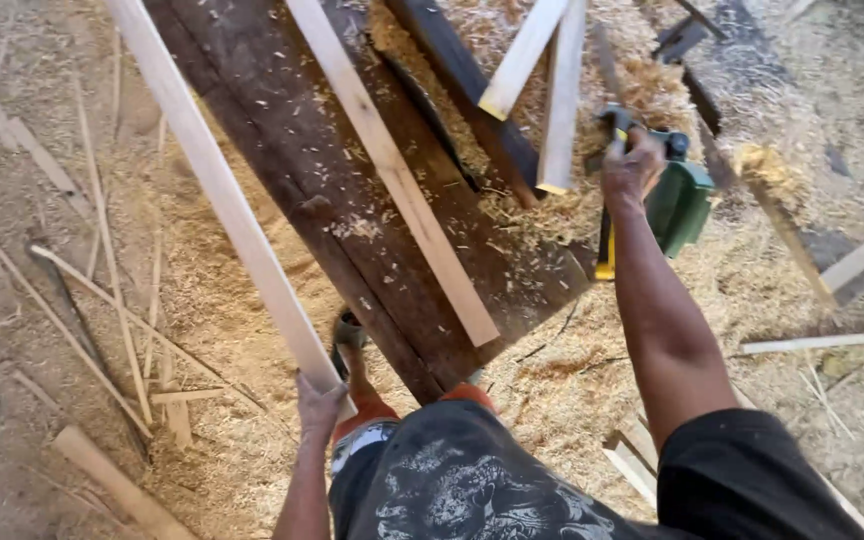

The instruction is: The person assembles a wooden frame on a workbench, positioning thin wood strips across it and driving nails with a hammer. They reposition strips, hold each in place with one hand, and hammer nails at several points along the frame.

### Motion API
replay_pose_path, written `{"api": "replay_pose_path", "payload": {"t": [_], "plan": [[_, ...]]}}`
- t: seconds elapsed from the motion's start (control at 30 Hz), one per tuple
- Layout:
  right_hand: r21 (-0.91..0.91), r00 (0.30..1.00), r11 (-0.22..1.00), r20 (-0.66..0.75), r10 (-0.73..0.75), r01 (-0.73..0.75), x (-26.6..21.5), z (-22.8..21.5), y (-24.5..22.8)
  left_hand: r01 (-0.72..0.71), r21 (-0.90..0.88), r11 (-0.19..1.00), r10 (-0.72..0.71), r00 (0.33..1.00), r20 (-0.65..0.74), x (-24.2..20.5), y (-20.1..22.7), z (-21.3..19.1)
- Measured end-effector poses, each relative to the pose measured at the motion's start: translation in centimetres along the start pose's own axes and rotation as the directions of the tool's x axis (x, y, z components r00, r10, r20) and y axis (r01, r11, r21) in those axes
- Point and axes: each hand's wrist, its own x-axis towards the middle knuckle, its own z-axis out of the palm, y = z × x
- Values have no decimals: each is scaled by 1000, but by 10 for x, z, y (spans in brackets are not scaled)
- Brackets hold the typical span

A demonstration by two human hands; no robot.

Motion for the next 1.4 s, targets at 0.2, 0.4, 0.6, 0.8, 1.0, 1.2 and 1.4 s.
{"api": "replay_pose_path", "payload": {"t": [0.2, 0.4, 0.6, 0.8, 1.0, 1.2, 1.4], "plan": [[47, 841, 840, -2, -542, 541, -56, 134, -92, 2, 101, 995, 0, 1000, -13, -8, 10, 7], [-138, 776, 764, 85, -625, 631, -78, 188, -131, 22, 156, 988, -26, 999, 24, 10, -8, 13], [-219, 779, 868, 573, -255, 446, -99, 146, -103, -15, -59, 998, 20, 996, 87, -1, 10, 9], [-104, 841, 945, 493, -222, 311, -119, 109, -57, 19, 30, 999, -23, 992, 127, -12, 22, 3], [-86, 989, 985, 2, -150, 150, -120, 65, 6, -98, 140, 985, 93, 995, 40, -5, -1, 10], [-416, 817, 708, 376, -437, 570, -128, 109, -34, -94, 102, 990, 92, 996, 19, -6, 3, 15], [-370, 791, 703, 367, -490, 607, -133, 104, -53, -53, 95, 994, 52, 999, 17, -17, 8, 26]]}}
